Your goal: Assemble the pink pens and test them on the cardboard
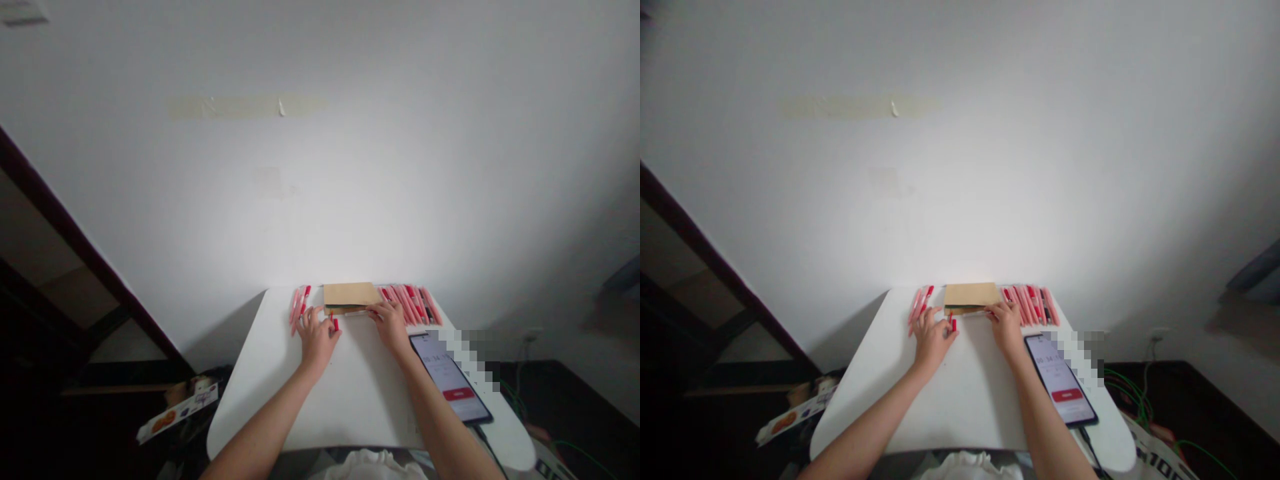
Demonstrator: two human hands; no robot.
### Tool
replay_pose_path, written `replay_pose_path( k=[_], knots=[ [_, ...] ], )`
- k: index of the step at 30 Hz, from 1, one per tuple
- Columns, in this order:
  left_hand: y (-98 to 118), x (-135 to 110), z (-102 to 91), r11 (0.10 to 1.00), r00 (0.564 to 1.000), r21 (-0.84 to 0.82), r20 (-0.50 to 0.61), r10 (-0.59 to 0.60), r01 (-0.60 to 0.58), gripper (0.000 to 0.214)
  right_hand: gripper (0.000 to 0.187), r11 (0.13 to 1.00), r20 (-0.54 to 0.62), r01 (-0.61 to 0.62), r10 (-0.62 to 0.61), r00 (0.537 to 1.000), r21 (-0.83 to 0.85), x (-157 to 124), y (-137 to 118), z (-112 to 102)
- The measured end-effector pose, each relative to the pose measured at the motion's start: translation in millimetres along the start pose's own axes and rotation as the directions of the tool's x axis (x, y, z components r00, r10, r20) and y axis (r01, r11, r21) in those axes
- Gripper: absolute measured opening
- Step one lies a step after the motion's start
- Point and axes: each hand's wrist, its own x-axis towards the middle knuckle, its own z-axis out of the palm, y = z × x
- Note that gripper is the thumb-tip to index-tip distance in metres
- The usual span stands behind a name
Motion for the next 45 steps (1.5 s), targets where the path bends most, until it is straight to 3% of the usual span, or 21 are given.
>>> replay_pose_path(
  k=[13,25,32,45],
  knots=[
    [-2.3,-0.3,0.8,0.999,0.997,-0.028,-0.063,0.033,-0.035,0.013,0.025,1.000,0.000,0.019,-0.019,1.000,0.005,-0.5,1.1,-0.2],
    [-0.6,0.5,4.3,0.990,0.994,-0.095,-0.047,0.101,-0.106,0.018,0.018,0.990,0.116,0.136,-0.141,0.983,0.050,-1.6,-8.4,-2.4],
    [-0.4,1.5,2.0,0.976,0.979,-0.110,-0.097,0.178,-0.188,0.001,0.017,0.980,0.175,0.175,-0.188,0.966,0.091,-3.9,-5.3,6.3],
    [1.7,4.5,1.9,0.973,0.969,0.061,-0.091,0.228,-0.223,0.007,0.013,0.976,0.205,0.216,-0.207,0.957,-0.023,-7.0,-12.2,9.4]
  ],
)
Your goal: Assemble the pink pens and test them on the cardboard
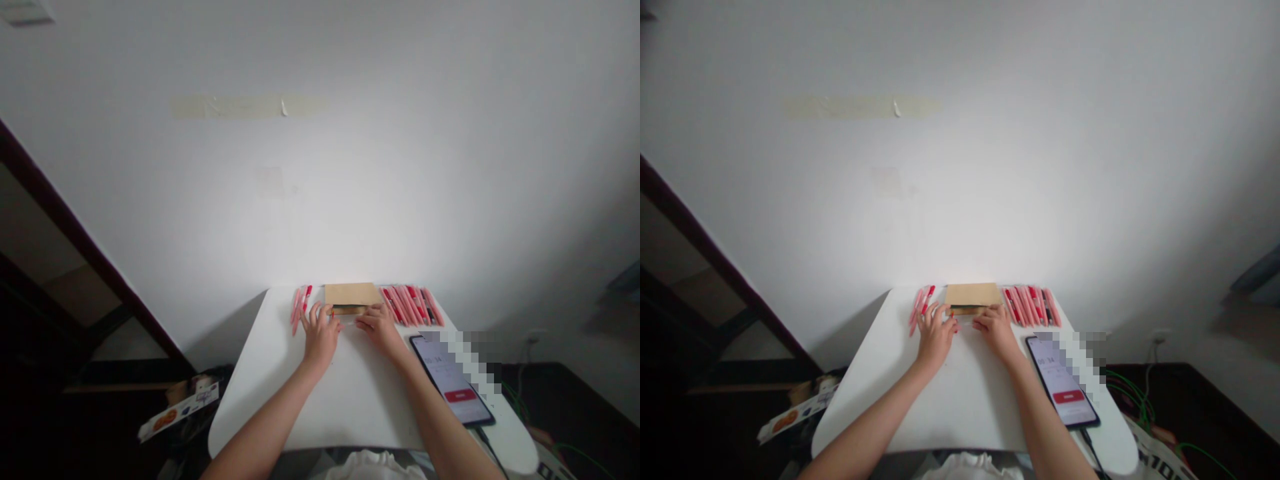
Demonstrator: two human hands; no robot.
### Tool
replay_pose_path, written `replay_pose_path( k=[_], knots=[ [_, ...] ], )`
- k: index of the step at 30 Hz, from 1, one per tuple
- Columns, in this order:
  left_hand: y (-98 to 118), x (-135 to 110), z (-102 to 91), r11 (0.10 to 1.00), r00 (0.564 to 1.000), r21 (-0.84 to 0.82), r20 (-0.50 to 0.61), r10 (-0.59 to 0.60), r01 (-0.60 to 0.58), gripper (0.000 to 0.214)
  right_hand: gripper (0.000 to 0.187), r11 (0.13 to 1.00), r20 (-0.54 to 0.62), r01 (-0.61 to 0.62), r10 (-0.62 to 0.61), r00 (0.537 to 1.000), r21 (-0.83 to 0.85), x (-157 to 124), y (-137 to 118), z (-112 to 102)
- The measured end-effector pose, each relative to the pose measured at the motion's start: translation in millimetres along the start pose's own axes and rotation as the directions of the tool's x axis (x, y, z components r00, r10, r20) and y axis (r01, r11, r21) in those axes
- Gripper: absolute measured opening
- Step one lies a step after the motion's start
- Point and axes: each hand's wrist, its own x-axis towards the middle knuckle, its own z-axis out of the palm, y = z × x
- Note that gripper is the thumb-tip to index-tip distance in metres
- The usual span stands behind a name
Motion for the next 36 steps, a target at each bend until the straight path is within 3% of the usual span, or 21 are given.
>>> replay_pose_path(
  k=[13,25,36],
  knots=[
    [1.8,1.7,-4.4,0.997,0.996,-0.023,0.045,-0.073,0.074,0.023,0.016,0.996,-0.132,-0.029,0.019,0.991,-0.081,1.7,-21.6,-7.6],
    [-0.7,-0.2,-3.1,0.995,0.995,-0.046,-0.025,-0.094,0.092,0.008,0.015,0.996,-0.158,-0.087,0.081,0.984,-0.029,0.4,-7.5,-7.1],
    [-1.5,-0.6,-2.5,0.993,0.994,-0.052,0.009,-0.109,0.110,0.018,0.014,0.997,-0.146,-0.073,0.073,0.987,0.004,-0.1,-2.5,-5.4]
  ],
)
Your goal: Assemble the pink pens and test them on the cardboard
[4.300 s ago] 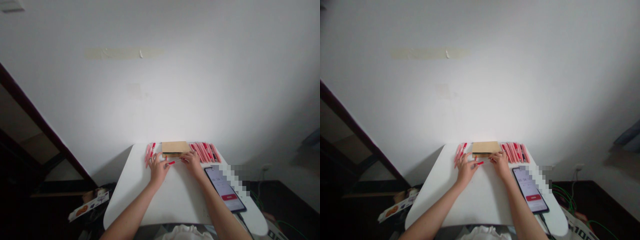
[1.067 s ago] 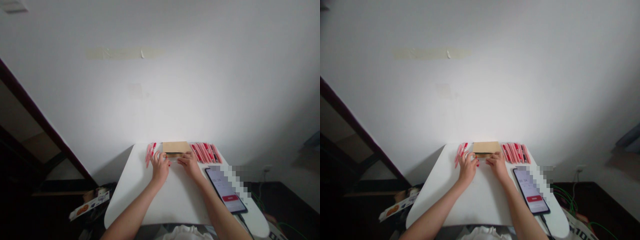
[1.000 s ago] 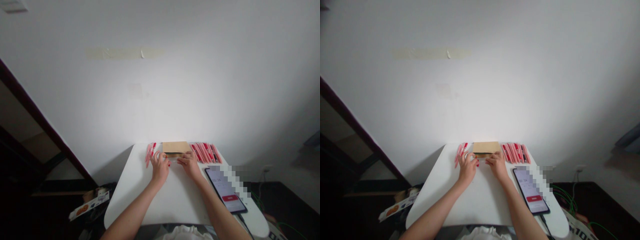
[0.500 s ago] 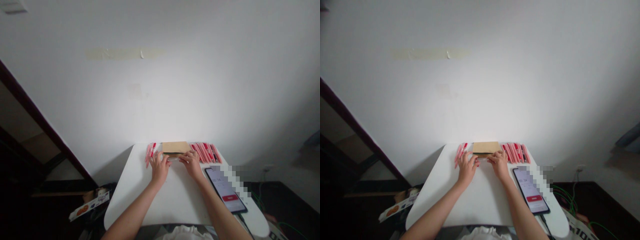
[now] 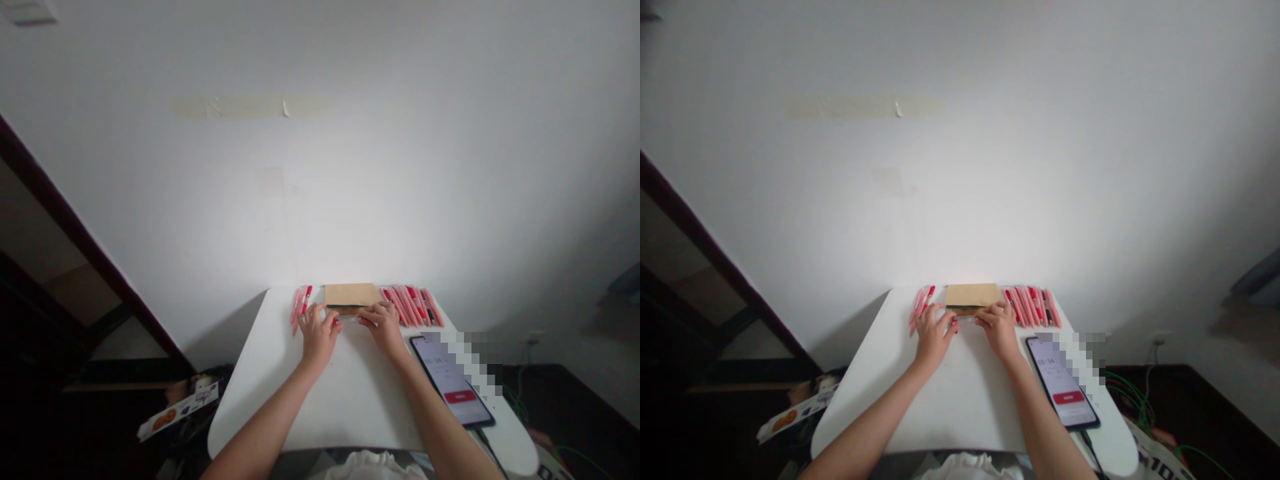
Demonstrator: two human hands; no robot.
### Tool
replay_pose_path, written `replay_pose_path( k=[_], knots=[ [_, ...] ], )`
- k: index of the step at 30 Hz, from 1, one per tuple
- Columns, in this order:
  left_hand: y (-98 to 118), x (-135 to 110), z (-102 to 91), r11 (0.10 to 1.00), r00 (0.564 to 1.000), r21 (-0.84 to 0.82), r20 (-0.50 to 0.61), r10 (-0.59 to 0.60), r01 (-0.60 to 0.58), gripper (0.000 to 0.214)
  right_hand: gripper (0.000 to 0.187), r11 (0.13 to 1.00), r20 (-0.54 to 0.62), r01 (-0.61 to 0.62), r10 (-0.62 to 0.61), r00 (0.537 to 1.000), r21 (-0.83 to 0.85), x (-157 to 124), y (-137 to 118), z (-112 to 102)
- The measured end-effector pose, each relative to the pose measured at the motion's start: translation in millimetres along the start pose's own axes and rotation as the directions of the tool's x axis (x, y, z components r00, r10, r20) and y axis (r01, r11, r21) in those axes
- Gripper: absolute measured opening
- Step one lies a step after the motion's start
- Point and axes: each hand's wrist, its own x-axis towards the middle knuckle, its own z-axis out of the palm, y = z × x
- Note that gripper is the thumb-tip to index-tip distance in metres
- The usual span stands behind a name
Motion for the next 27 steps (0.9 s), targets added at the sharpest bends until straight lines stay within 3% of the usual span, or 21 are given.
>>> replay_pose_path(
  k=[11,15,22,27],
  knots=[
    [0.8,-0.5,-0.7,1.000,1.000,-0.004,0.007,0.009,-0.009,0.010,0.013,1.000,0.001,-0.003,0.003,1.000,-0.010,0.6,4.1,1.1],
    [-0.7,-0.7,1.3,1.000,1.000,-0.029,0.023,0.000,0.000,0.030,0.014,1.000,-0.006,-0.004,0.004,1.000,0.005,0.5,3.8,1.2],
    [-3.8,-3.0,5.7,0.996,1.000,-0.083,0.012,0.017,-0.016,0.010,0.014,1.000,-0.013,-0.011,0.011,1.000,0.018,0.5,5.1,2.8],
    [-3.5,-4.0,6.5,0.997,1.000,-0.072,-0.009,0.018,-0.019,0.015,0.014,1.000,0.002,-0.007,0.007,1.000,0.008,0.2,9.1,4.0]
  ],
)
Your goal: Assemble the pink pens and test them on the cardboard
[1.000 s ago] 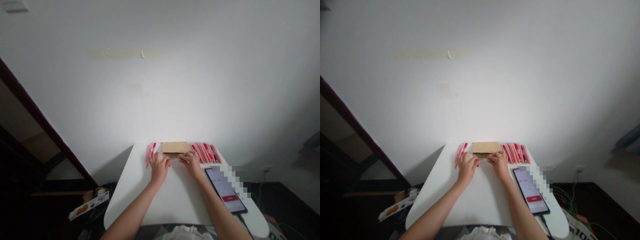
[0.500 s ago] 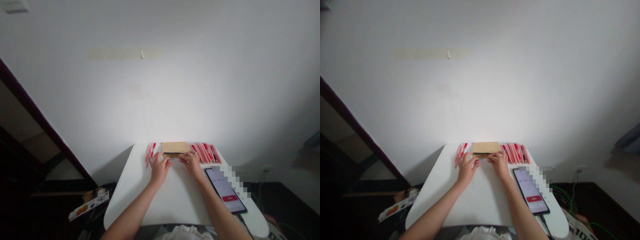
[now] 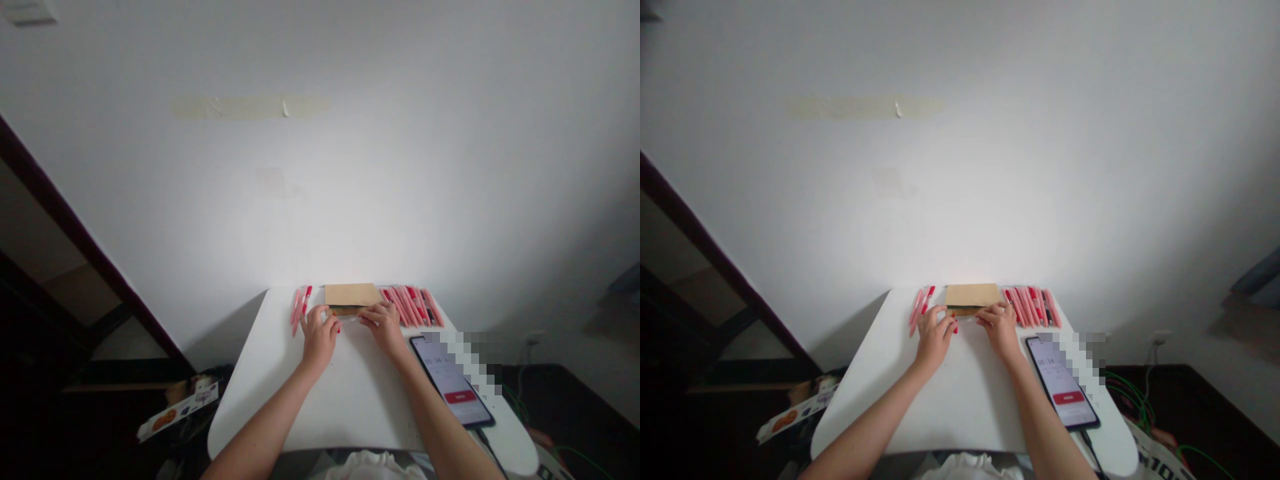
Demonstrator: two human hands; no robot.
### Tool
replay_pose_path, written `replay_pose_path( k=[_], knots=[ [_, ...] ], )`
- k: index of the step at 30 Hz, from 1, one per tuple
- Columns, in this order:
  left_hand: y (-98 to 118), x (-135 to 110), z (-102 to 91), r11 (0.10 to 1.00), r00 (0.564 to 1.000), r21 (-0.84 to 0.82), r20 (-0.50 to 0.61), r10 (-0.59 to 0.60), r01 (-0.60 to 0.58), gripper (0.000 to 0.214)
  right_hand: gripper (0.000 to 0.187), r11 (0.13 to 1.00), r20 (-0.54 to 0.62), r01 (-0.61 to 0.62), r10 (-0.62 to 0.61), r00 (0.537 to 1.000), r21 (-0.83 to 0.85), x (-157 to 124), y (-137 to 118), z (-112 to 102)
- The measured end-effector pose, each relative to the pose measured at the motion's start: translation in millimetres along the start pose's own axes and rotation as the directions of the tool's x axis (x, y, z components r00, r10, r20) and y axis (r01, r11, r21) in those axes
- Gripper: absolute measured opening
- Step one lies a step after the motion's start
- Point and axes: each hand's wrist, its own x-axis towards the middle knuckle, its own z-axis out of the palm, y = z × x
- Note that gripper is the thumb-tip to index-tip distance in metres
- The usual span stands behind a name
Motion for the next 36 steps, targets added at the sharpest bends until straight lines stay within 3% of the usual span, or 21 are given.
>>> replay_pose_path(
  k=[10,17,25,36],
  knots=[
    [-0.2,1.1,1.0,1.000,1.000,-0.018,-0.011,-0.009,0.008,0.027,0.015,1.000,-0.046,-0.002,0.002,0.999,0.003,-0.4,1.9,1.4],
    [-0.2,-0.6,1.7,1.000,0.999,-0.020,-0.038,-0.011,0.010,0.019,0.015,0.999,-0.096,-0.027,0.025,0.995,-0.018,-0.4,4.2,1.5],
    [12.9,-3.7,0.5,1.000,1.000,0.021,0.028,-0.010,0.010,0.010,0.016,0.998,-0.124,-0.052,0.046,0.991,-0.046,-0.1,3.1,1.4],
    [20.8,1.8,-0.2,0.996,0.995,0.090,0.099,0.002,-0.011,0.013,0.019,0.997,-0.103,-0.067,0.062,0.993,-0.048,0.8,-0.7,-1.1]
  ],
)
